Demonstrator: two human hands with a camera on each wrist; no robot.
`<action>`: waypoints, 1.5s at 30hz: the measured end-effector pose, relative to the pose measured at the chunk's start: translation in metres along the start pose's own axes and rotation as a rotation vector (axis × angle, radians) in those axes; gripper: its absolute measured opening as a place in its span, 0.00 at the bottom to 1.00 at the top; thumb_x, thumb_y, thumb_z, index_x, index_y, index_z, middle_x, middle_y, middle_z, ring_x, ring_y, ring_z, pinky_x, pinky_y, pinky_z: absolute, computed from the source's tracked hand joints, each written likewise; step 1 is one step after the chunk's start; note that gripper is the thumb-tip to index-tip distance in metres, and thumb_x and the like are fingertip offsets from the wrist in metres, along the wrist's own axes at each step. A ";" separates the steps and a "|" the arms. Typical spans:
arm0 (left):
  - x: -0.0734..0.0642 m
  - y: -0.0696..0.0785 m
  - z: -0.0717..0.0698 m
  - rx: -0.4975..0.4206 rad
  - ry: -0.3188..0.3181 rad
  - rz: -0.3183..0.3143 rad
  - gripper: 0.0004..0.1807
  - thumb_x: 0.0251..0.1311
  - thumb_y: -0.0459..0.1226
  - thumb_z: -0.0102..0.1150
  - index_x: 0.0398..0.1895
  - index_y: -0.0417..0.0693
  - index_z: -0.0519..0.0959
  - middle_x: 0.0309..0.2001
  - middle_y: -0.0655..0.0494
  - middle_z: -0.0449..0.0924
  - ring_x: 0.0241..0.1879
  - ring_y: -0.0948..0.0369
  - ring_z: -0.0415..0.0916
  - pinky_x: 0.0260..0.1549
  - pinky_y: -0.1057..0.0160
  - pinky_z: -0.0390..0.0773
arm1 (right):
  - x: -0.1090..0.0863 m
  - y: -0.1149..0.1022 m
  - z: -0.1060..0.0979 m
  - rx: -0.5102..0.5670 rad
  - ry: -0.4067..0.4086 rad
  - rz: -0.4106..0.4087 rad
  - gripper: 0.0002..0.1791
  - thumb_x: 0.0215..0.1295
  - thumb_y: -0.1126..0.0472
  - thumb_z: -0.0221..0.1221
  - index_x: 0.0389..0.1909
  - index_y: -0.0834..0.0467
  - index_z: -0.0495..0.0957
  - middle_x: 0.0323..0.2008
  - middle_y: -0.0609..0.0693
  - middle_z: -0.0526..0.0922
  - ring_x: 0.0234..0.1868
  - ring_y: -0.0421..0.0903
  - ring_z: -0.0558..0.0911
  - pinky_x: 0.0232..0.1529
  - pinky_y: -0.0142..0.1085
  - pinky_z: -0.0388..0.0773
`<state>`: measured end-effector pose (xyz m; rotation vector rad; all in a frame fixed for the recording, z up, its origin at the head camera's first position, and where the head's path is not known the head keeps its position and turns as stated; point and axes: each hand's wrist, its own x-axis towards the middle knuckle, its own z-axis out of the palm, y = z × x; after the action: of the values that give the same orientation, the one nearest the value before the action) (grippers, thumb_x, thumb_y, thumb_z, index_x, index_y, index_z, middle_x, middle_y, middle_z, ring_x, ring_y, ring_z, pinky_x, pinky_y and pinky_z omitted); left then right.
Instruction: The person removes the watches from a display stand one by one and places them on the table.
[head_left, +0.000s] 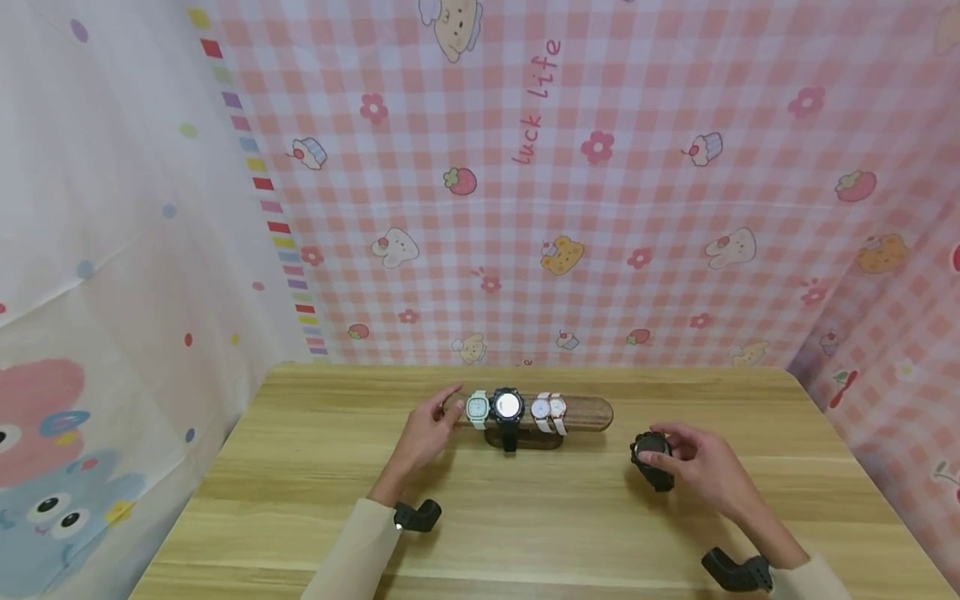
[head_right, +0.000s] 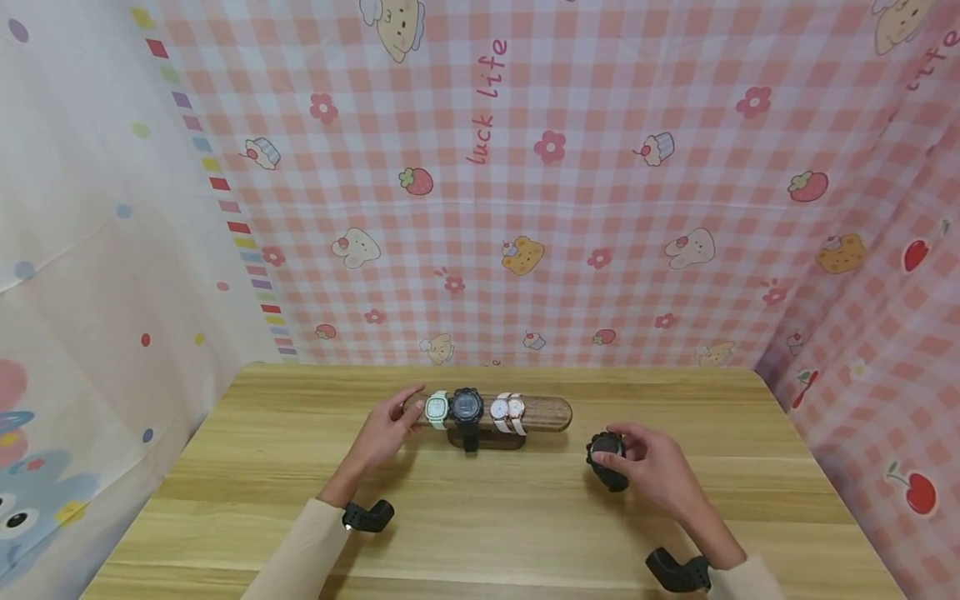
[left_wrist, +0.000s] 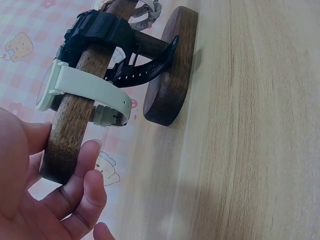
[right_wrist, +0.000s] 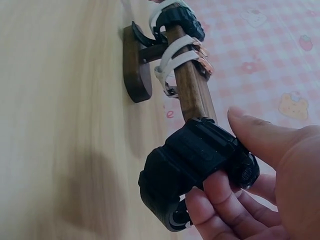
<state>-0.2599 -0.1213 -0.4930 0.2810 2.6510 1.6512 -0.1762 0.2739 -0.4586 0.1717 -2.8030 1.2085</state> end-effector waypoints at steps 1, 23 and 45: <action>0.000 0.000 0.000 -0.001 -0.001 0.000 0.24 0.73 0.43 0.52 0.70 0.52 0.70 0.30 0.49 0.74 0.33 0.49 0.79 0.28 0.63 0.76 | -0.001 0.000 0.001 0.000 -0.002 -0.002 0.30 0.57 0.49 0.71 0.56 0.62 0.79 0.31 0.49 0.80 0.28 0.38 0.74 0.24 0.31 0.71; 0.000 0.002 -0.001 0.001 0.011 0.016 0.23 0.73 0.42 0.52 0.69 0.47 0.71 0.30 0.45 0.78 0.33 0.46 0.80 0.24 0.65 0.73 | -0.023 -0.007 0.025 -0.081 -0.113 -0.025 0.27 0.54 0.55 0.73 0.51 0.66 0.82 0.23 0.43 0.78 0.23 0.35 0.71 0.23 0.29 0.70; 0.000 0.000 0.001 0.006 0.017 -0.002 0.23 0.73 0.42 0.53 0.69 0.51 0.72 0.30 0.46 0.79 0.33 0.47 0.80 0.24 0.66 0.73 | -0.024 -0.006 0.038 -0.137 -0.167 -0.024 0.26 0.54 0.56 0.73 0.52 0.63 0.82 0.26 0.42 0.78 0.23 0.35 0.69 0.25 0.30 0.68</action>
<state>-0.2599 -0.1203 -0.4934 0.2659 2.6680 1.6530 -0.1531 0.2440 -0.4835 0.3091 -3.0036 1.0382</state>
